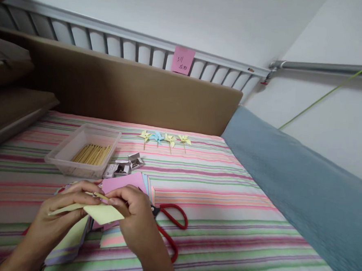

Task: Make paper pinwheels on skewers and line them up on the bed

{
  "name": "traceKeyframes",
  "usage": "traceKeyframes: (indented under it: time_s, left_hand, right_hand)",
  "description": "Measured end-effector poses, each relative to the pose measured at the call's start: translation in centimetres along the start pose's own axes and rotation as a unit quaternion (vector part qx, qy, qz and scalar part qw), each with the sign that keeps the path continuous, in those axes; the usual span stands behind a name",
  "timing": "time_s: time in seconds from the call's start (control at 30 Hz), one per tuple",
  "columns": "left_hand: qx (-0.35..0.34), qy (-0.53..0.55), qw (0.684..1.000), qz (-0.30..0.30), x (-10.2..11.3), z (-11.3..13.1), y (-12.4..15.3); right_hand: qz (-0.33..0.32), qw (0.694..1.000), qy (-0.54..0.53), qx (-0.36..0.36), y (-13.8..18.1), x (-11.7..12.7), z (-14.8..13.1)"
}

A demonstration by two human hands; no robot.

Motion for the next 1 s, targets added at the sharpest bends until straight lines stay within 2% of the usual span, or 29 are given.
traceKeyframes:
  time_s: [0.33,0.7,1.0]
  left_hand:
    - [0.015,0.004,1.000,0.002,-0.3,-0.8,0.0]
    - [0.026,-0.020,0.999,0.011,-0.4,-0.5,0.0]
    - [0.040,-0.021,0.999,0.014,-0.4,-0.8,-0.1]
  right_hand:
    - [0.058,0.998,-0.017,0.011,-0.2,1.2,0.1]
    - [0.061,0.997,0.016,0.044,0.1,1.5,-0.7]
    - [0.063,0.997,0.010,0.034,0.1,1.2,-0.7]
Point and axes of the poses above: each hand's wrist, its own y-axis away from the middle knuckle, its own x-axis out of the back of the hand, z = x × y, the point moved 10 cm from there along -y, towards the middle knuckle, and after that the axes turned 15 degrees about -y, right-handed, at the moved point
